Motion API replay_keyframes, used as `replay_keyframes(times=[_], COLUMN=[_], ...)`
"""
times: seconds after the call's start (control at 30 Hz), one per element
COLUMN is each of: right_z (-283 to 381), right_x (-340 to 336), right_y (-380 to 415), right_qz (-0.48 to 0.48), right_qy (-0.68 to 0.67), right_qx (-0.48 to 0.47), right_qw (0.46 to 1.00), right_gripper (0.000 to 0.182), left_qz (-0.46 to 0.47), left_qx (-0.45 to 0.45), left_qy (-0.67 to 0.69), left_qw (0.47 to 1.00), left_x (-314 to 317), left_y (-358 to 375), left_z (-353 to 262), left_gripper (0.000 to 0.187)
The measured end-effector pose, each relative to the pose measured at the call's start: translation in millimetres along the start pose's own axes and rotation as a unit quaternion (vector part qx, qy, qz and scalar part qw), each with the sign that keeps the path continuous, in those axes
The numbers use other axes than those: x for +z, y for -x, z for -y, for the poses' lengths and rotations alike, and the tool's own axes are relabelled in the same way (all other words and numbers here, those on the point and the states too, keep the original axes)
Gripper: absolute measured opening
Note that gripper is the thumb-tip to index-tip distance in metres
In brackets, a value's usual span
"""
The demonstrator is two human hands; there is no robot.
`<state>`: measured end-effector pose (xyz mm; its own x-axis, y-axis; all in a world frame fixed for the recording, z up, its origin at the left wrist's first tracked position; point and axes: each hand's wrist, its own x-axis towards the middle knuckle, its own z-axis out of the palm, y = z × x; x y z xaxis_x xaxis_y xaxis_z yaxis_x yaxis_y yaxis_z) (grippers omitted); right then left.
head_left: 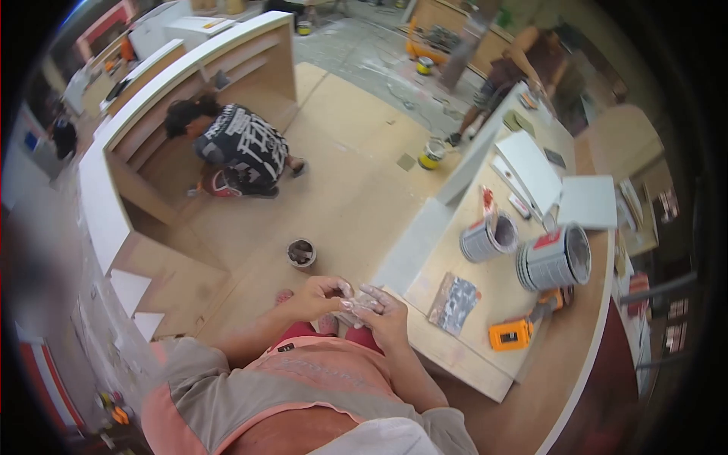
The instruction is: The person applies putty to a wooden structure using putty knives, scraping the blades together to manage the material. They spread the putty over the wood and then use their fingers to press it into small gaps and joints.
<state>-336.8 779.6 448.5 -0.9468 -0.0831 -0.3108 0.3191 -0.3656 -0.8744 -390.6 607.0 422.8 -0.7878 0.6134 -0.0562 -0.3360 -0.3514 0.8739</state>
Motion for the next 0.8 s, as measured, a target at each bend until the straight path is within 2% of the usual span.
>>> replay_keyframes(times=[0.07,0.13,0.2,0.3,0.43,0.5,0.53,0.6,0.67,0.7,0.77,0.8], right_z=[2.5,-3.3,-3.7,-0.5,-0.8,2.8,6.9,13.0,15.6,17.7,21.2,22.0], right_x=[0.8,2.2,2.5,2.2,-4.0,-2.3,0.5,0.9,-6.3,-7.7,-8.1,-7.7], right_y=[3.5,2.4,1.9,2.6,2.4,3.2,3.6,2.3,3.2,5.2,8.6,11.9], right_qz=[-0.011,-0.011,-0.018,-0.017,-0.006,-0.019,-0.024,-0.061,0.01,-0.033,0.042,0.016], right_qy=[-0.009,-0.021,-0.035,-0.017,-0.019,-0.004,0.037,0.067,0.143,0.125,0.12,0.108], right_qx=[0.008,-0.004,-0.018,-0.024,-0.02,-0.025,-0.038,-0.051,-0.023,-0.022,0.024,0.023], right_qw=[1.0,1.0,0.999,0.999,1.0,0.999,0.998,0.995,0.989,0.991,0.992,0.994], right_gripper=[0.047,0.046,0.046,0.045,0.045,0.047,0.046,0.046,0.04,0.04,0.039,0.039], left_qz=[0.053,0.039,0.081,0.104,0.097,-0.018,-0.007,-0.054,-0.003,-0.005,0.015,0.041], left_qx=[-0.012,-0.018,-0.066,-0.056,-0.062,-0.045,-0.053,0.027,-0.038,-0.046,-0.078,-0.075], left_qy=[-0.055,-0.053,-0.027,0.008,0.018,-0.05,-0.049,0.002,-0.05,-0.03,-0.011,0.006], left_qw=[0.997,0.998,0.994,0.993,0.993,0.998,0.997,0.998,0.998,0.998,0.997,0.996], left_x=[2.3,1.5,-2.8,-6.3,-0.9,3.8,7.3,14.6,5.9,3.6,2.8,3.6], left_y=[-0.5,-0.9,-3.3,-1.7,2.0,4.5,5.2,5.2,10.5,12.7,14.3,14.1], left_z=[-8.2,-7.5,-3.2,7.9,10.4,12.5,12.5,12.4,14.1,15.7,16.7,12.2], left_gripper=[0.014,0.013,0.011,0.011,0.012,0.014,0.014,0.014,0.016,0.016,0.016,0.015])
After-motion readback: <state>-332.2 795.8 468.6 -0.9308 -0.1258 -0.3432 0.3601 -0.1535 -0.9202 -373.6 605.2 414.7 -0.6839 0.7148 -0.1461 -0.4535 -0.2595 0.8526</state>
